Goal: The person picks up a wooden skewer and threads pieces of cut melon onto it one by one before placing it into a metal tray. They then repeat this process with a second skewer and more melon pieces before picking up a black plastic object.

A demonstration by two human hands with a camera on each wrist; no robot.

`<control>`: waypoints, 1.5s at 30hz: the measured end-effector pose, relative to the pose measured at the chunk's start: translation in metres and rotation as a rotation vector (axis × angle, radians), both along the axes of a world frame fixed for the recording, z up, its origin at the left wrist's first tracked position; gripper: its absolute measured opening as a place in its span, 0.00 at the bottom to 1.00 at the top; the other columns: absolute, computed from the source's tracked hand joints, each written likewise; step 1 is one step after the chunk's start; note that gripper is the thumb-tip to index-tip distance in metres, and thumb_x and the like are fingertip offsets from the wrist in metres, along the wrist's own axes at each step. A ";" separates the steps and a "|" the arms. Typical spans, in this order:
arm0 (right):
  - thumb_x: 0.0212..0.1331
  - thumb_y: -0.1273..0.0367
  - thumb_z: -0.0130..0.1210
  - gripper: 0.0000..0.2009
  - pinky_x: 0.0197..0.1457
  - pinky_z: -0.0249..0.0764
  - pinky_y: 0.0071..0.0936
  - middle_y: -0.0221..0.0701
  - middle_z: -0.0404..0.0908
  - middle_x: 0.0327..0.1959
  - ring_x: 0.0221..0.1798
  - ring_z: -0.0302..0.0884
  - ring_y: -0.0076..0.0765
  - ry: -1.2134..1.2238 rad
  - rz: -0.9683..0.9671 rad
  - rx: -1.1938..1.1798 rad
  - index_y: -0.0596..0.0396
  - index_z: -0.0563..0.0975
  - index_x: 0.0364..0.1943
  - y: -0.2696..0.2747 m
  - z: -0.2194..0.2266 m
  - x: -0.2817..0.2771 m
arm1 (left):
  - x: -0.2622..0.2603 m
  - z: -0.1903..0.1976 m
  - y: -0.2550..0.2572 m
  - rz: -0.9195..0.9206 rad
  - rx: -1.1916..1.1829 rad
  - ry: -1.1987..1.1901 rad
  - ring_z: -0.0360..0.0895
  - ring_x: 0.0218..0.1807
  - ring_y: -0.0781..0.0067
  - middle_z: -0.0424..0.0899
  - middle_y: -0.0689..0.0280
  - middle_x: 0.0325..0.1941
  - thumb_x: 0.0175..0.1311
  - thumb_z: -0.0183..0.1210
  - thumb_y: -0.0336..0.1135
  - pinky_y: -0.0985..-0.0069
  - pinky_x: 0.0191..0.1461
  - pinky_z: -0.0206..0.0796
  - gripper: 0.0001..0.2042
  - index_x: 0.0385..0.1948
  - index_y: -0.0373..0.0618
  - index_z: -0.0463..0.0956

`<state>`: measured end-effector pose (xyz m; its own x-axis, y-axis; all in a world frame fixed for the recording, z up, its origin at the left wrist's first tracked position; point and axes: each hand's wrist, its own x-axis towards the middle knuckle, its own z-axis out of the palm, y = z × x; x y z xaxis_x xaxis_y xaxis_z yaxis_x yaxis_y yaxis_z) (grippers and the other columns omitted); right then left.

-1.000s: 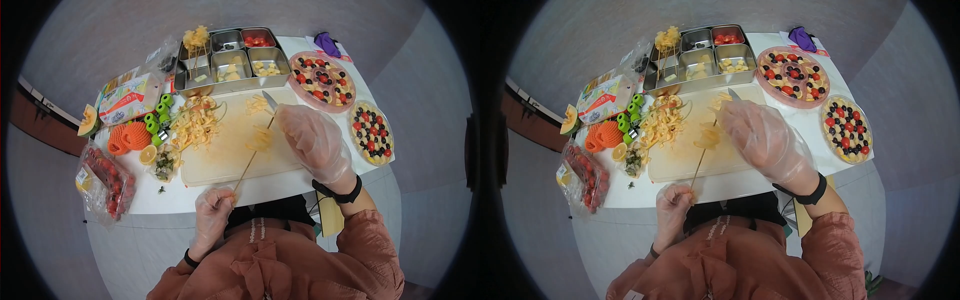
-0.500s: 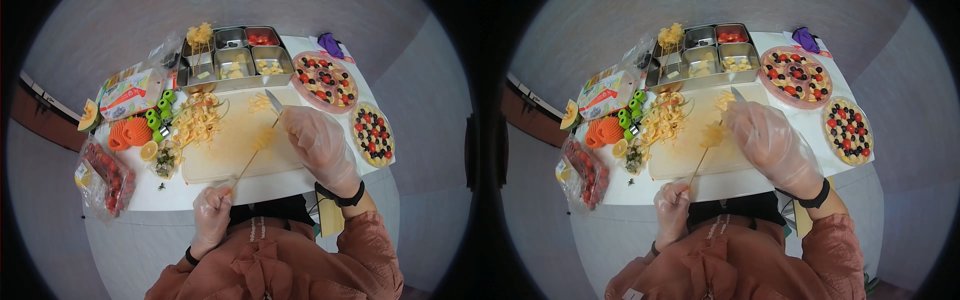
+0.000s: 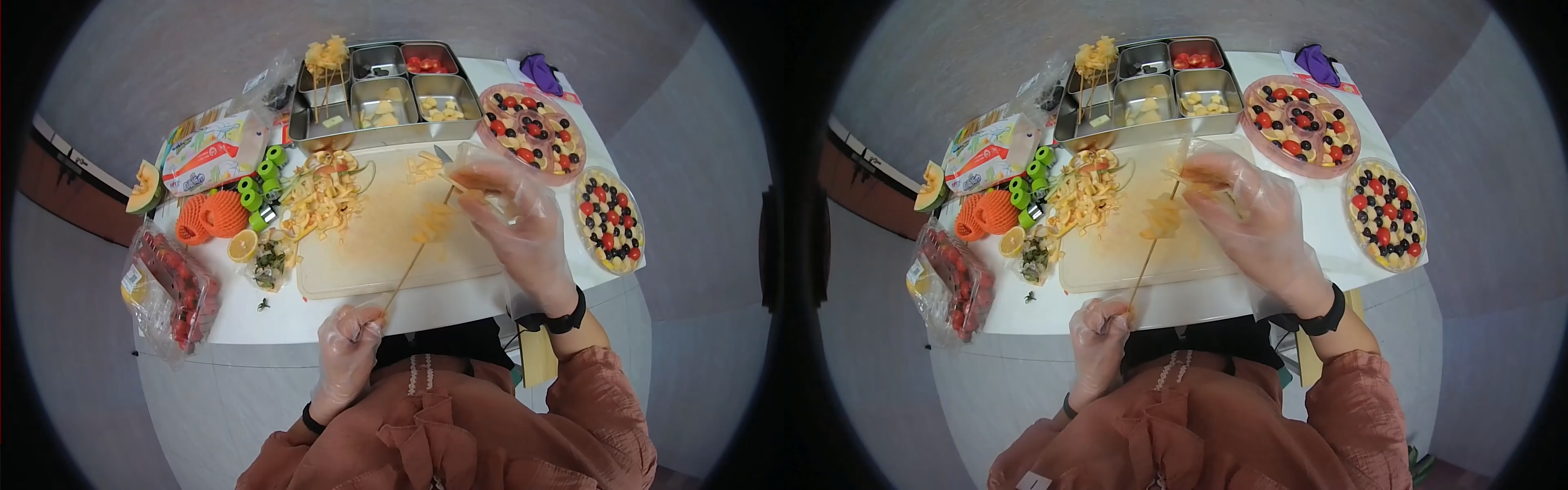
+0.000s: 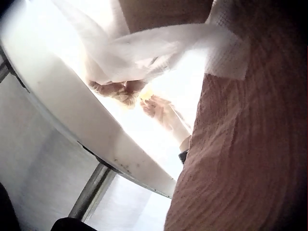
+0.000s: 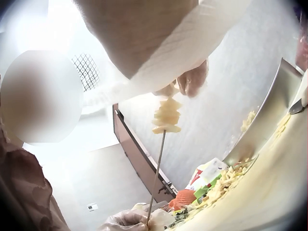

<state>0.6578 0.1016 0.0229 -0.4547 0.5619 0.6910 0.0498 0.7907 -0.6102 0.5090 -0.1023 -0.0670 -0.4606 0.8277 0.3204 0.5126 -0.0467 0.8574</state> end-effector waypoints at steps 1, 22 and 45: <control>0.53 0.77 0.63 0.12 0.43 0.78 0.25 0.35 0.85 0.36 0.39 0.85 0.35 -0.018 0.010 -0.011 0.58 0.78 0.43 0.001 -0.001 0.000 | 0.000 0.001 0.000 -0.004 -0.003 -0.011 0.71 0.24 0.68 0.74 0.62 0.21 0.53 0.59 0.19 0.73 0.29 0.63 0.06 0.31 0.40 0.79; 0.42 0.81 0.63 0.17 0.31 0.76 0.33 0.33 0.82 0.35 0.31 0.80 0.41 -0.174 -0.097 0.526 0.56 0.79 0.41 -0.006 0.003 0.002 | 0.004 0.002 -0.002 0.111 0.063 0.306 0.69 0.23 0.60 0.71 0.61 0.22 0.50 0.64 0.20 0.67 0.27 0.60 0.09 0.32 0.45 0.78; 0.54 0.79 0.58 0.09 0.39 0.75 0.32 0.36 0.84 0.35 0.36 0.82 0.42 -0.222 -0.184 0.268 0.55 0.81 0.38 0.039 -0.001 0.009 | -0.004 -0.008 -0.002 0.119 -0.030 -0.155 0.73 0.25 0.68 0.74 0.62 0.25 0.55 0.57 0.21 0.73 0.30 0.65 0.04 0.31 0.38 0.79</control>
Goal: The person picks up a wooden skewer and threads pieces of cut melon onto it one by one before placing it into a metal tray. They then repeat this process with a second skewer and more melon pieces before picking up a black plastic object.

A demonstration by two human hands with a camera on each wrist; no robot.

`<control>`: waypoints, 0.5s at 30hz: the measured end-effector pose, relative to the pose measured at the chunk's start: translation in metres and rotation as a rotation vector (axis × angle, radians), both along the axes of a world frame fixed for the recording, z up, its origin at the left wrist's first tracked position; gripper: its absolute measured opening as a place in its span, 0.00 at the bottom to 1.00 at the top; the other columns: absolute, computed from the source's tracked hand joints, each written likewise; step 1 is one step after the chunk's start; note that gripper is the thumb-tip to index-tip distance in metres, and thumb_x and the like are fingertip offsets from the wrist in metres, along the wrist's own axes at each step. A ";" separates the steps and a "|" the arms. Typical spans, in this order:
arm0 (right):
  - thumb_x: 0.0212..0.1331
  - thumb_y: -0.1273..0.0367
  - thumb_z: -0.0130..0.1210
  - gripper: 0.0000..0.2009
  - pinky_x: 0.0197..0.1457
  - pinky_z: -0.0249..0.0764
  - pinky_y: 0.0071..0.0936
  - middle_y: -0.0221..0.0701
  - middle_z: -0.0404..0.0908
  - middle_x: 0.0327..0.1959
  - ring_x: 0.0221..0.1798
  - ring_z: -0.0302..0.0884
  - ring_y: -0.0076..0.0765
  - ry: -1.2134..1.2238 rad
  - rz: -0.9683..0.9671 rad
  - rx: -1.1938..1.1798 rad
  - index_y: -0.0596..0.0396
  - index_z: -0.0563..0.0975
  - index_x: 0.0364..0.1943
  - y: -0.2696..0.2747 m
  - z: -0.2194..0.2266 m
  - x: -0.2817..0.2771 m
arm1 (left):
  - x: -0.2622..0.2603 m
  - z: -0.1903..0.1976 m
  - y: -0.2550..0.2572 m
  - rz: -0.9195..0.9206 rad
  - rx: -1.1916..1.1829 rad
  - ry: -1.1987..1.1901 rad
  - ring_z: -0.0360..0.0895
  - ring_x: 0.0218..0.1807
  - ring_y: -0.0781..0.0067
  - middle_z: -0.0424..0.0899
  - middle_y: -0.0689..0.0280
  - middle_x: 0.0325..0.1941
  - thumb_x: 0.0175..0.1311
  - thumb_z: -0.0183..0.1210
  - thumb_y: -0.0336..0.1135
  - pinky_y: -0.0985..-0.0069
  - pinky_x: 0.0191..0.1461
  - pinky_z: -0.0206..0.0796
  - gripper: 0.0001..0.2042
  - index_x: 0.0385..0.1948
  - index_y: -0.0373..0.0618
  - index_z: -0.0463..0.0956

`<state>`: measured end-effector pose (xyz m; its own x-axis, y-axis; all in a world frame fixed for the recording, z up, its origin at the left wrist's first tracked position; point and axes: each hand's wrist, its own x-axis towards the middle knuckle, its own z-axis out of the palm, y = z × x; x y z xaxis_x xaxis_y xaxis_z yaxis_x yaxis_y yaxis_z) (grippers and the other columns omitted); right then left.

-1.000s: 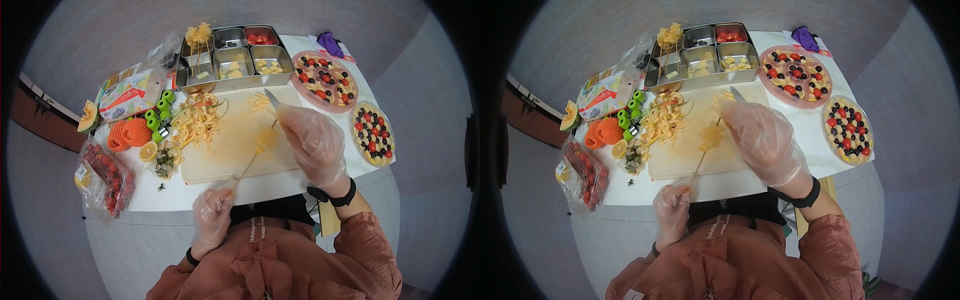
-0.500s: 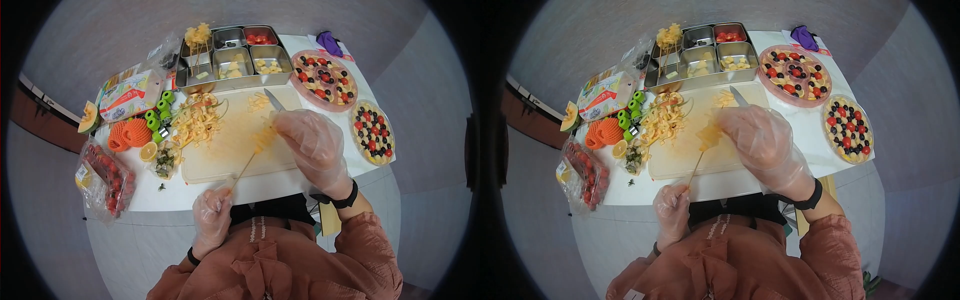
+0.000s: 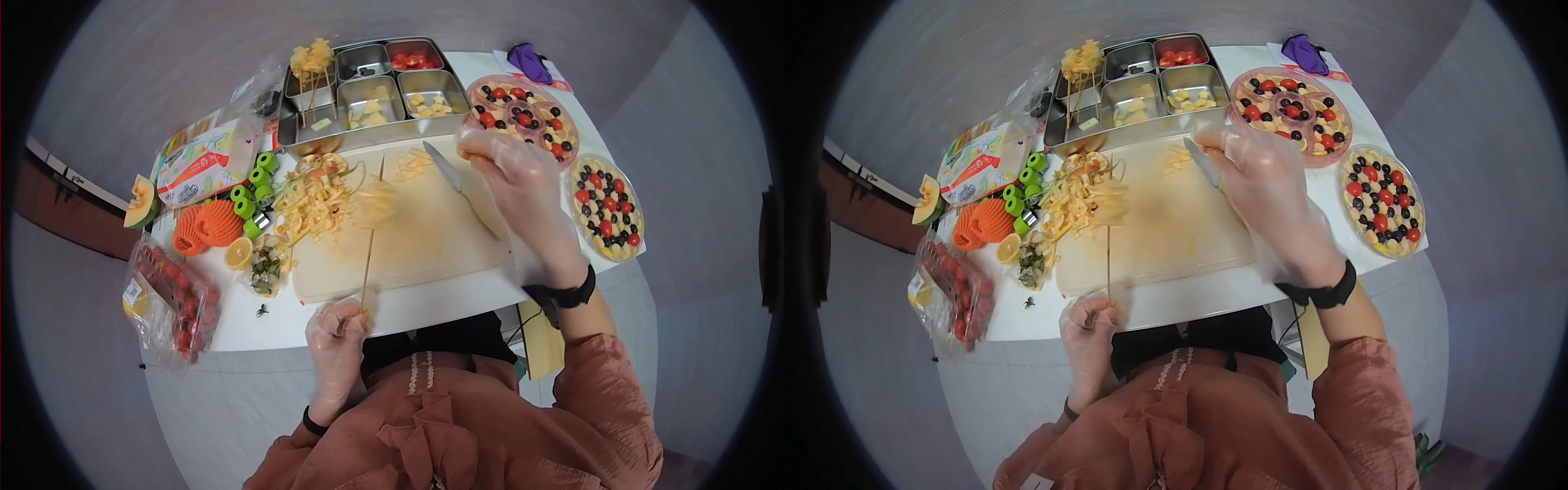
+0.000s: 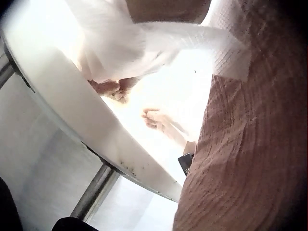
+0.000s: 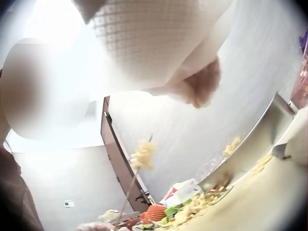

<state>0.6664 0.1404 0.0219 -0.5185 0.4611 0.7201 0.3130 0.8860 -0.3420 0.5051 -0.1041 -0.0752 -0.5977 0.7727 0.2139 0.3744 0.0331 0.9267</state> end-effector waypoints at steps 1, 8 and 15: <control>0.56 0.77 0.56 0.08 0.39 0.75 0.32 0.39 0.83 0.34 0.36 0.82 0.43 -0.071 0.005 -0.110 0.55 0.82 0.38 0.008 -0.003 0.000 | 0.000 -0.001 0.000 -0.003 0.016 -0.170 0.73 0.25 0.73 0.74 0.63 0.24 0.55 0.56 0.20 0.76 0.29 0.65 0.04 0.31 0.37 0.79; 0.51 0.76 0.52 0.08 0.39 0.74 0.42 0.47 0.81 0.32 0.36 0.80 0.54 -0.388 0.007 -0.211 0.57 0.81 0.34 0.043 -0.019 -0.017 | -0.003 0.000 0.000 -0.104 0.011 -0.320 0.76 0.26 0.76 0.78 0.63 0.28 0.58 0.55 0.19 0.80 0.31 0.68 0.04 0.32 0.34 0.79; 0.52 0.75 0.50 0.08 0.47 0.74 0.40 0.45 0.81 0.35 0.42 0.79 0.52 -0.536 0.101 -0.063 0.60 0.80 0.34 0.073 -0.042 -0.047 | -0.002 0.000 0.004 -0.174 0.045 -0.467 0.78 0.29 0.77 0.78 0.63 0.31 0.62 0.54 0.19 0.81 0.35 0.71 0.05 0.34 0.34 0.78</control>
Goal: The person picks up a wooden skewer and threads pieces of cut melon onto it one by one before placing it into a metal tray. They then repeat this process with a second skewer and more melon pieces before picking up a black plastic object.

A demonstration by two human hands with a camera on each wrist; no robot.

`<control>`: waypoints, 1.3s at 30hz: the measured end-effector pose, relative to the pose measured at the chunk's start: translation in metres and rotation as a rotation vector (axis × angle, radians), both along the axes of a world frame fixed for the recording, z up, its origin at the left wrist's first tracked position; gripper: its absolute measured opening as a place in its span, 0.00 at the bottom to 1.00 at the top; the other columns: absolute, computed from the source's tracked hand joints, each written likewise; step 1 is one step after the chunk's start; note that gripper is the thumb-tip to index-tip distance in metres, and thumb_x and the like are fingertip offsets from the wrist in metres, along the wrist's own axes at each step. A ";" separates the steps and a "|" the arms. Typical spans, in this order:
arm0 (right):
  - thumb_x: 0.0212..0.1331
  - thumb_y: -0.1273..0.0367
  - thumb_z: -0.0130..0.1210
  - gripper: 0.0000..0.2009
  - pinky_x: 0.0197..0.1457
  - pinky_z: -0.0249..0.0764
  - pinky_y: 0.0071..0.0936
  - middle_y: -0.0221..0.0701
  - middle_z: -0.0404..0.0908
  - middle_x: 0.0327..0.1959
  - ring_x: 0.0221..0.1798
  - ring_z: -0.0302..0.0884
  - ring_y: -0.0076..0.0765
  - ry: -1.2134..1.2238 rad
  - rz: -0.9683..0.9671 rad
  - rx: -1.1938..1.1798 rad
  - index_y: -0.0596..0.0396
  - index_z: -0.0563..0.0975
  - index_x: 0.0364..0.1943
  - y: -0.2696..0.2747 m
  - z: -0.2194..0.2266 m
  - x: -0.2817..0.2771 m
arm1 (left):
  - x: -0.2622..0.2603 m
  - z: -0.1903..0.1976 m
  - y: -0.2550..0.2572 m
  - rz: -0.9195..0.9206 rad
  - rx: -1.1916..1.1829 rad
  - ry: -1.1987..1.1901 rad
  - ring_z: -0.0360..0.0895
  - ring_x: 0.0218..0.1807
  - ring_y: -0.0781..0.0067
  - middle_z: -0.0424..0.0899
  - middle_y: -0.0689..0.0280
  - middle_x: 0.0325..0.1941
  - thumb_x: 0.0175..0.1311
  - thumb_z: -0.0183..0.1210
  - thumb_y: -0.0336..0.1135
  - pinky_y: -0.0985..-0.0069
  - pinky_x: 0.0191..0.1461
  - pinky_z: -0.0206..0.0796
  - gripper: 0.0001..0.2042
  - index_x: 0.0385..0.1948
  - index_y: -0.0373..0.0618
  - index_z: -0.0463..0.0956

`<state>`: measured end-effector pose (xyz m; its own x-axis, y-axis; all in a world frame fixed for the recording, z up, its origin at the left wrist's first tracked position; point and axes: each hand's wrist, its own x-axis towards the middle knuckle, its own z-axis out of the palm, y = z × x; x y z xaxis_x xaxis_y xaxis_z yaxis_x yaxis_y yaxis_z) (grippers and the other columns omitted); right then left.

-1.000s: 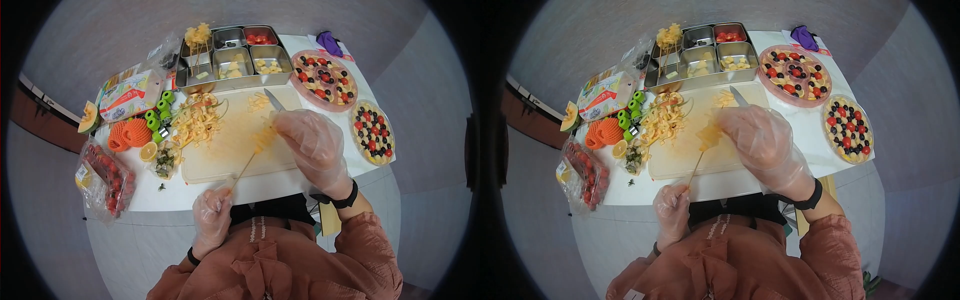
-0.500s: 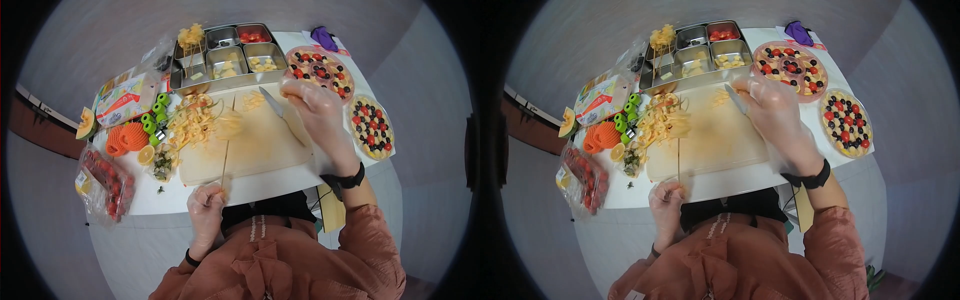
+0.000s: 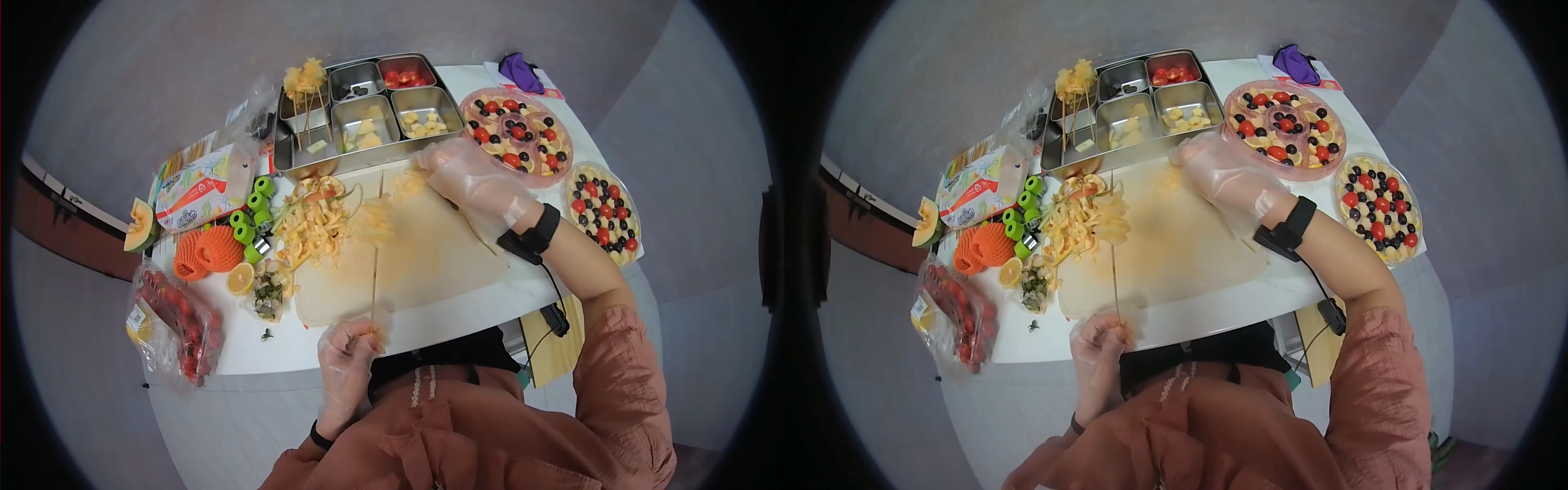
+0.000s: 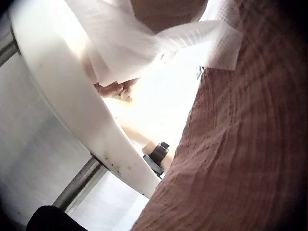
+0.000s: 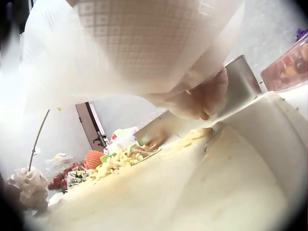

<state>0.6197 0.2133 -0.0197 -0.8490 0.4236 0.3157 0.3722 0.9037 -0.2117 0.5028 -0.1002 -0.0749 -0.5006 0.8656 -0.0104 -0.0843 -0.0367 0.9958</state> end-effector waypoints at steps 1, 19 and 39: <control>0.54 0.73 0.49 0.09 0.48 0.73 0.40 0.43 0.81 0.36 0.43 0.79 0.51 -0.043 0.002 0.056 0.61 0.79 0.35 0.002 -0.003 -0.003 | 0.000 0.000 0.000 0.000 -0.014 -0.012 0.78 0.30 0.76 0.78 0.63 0.31 0.62 0.54 0.19 0.81 0.36 0.71 0.04 0.35 0.34 0.78; 0.53 0.75 0.48 0.09 0.49 0.72 0.44 0.42 0.81 0.34 0.44 0.79 0.51 -0.124 0.012 0.141 0.58 0.79 0.35 0.000 -0.001 -0.011 | -0.002 -0.012 -0.002 -0.017 -0.024 0.000 0.78 0.31 0.76 0.78 0.62 0.33 0.62 0.55 0.20 0.80 0.35 0.69 0.04 0.35 0.33 0.78; 0.58 0.73 0.54 0.10 0.37 0.73 0.23 0.30 0.82 0.28 0.32 0.78 0.21 0.337 -0.232 -0.661 0.57 0.80 0.43 -0.012 0.004 -0.006 | -0.001 -0.009 0.003 -0.008 -0.014 0.141 0.76 0.27 0.76 0.78 0.62 0.27 0.58 0.57 0.21 0.79 0.31 0.67 0.05 0.34 0.36 0.79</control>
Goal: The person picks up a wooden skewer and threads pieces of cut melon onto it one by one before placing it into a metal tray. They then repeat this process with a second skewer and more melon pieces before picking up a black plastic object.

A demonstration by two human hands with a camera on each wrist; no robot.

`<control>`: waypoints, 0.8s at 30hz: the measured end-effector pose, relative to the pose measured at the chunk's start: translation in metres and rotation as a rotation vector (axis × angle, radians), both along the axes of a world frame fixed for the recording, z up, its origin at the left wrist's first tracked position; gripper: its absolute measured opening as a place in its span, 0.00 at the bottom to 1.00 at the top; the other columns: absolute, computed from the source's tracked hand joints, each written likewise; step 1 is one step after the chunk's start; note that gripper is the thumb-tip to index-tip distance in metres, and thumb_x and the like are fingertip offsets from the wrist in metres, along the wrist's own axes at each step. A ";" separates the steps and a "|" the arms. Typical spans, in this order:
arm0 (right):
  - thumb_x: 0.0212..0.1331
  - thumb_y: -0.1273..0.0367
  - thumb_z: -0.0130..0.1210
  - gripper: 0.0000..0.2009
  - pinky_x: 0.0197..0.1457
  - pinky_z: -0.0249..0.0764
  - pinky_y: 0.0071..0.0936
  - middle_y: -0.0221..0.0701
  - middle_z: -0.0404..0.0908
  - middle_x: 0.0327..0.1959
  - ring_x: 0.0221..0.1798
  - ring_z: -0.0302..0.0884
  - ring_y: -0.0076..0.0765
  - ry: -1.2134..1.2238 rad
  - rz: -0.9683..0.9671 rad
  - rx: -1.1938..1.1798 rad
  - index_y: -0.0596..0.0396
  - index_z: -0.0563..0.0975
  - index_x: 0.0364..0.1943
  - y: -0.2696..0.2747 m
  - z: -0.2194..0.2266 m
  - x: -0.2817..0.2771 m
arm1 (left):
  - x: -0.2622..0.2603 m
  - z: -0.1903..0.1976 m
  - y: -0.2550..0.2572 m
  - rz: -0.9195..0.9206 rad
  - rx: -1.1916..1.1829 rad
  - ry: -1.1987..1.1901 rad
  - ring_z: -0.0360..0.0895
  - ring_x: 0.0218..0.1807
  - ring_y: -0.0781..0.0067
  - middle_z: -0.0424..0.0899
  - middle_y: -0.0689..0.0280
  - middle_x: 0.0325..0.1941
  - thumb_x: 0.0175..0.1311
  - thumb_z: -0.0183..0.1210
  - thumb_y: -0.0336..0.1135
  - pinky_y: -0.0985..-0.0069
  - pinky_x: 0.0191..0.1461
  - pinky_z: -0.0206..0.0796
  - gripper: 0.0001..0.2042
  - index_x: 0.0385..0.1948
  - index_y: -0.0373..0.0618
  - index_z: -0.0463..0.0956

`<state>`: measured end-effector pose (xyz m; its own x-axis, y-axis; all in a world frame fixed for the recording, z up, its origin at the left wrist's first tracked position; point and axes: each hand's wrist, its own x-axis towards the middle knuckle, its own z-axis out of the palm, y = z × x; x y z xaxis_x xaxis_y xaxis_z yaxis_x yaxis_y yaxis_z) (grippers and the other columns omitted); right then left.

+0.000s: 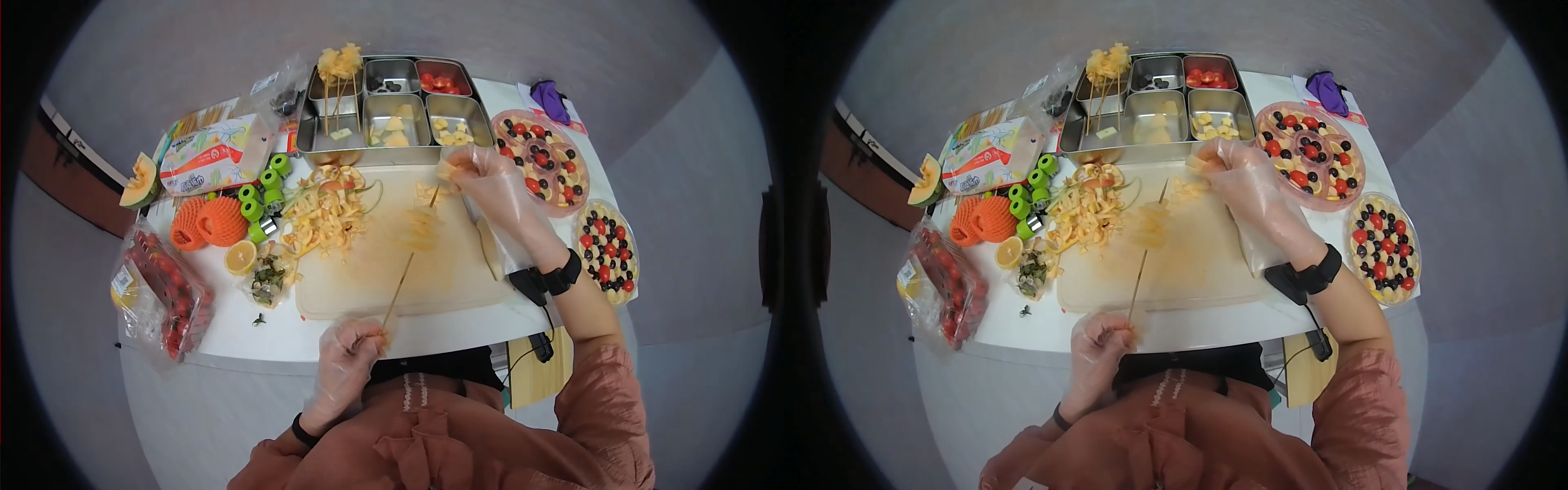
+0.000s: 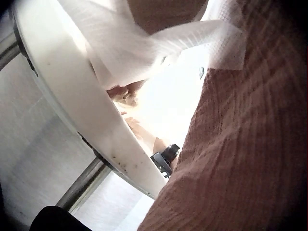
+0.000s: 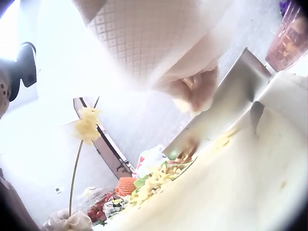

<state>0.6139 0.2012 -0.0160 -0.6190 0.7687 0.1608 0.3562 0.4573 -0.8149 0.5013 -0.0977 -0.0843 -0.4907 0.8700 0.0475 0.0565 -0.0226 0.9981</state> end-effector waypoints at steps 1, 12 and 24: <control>0.56 0.74 0.55 0.10 0.37 0.74 0.25 0.33 0.84 0.29 0.32 0.80 0.24 0.012 0.006 0.073 0.55 0.81 0.42 0.001 -0.004 0.001 | 0.000 0.000 0.000 -0.001 -0.025 0.027 0.76 0.26 0.75 0.78 0.63 0.26 0.57 0.58 0.21 0.78 0.30 0.67 0.05 0.33 0.37 0.79; 0.58 0.74 0.56 0.09 0.36 0.72 0.19 0.25 0.81 0.27 0.29 0.76 0.18 0.023 -0.015 -0.309 0.60 0.81 0.41 -0.024 0.015 0.001 | -0.001 -0.007 0.000 -0.001 -0.013 0.032 0.75 0.26 0.73 0.78 0.62 0.25 0.55 0.58 0.21 0.76 0.30 0.66 0.05 0.33 0.38 0.79; 0.60 0.75 0.57 0.11 0.41 0.74 0.18 0.29 0.83 0.36 0.35 0.79 0.18 0.364 -0.020 -0.236 0.64 0.81 0.46 -0.065 0.035 0.019 | 0.002 0.006 0.001 -0.014 -0.083 0.030 0.76 0.28 0.78 0.80 0.63 0.29 0.58 0.57 0.20 0.81 0.30 0.68 0.05 0.34 0.36 0.79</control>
<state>0.6331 0.1365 0.0188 -0.5389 0.8221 0.1838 0.0333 0.2388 -0.9705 0.5038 -0.0964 -0.0780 -0.4780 0.8783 -0.0102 0.0868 0.0587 0.9945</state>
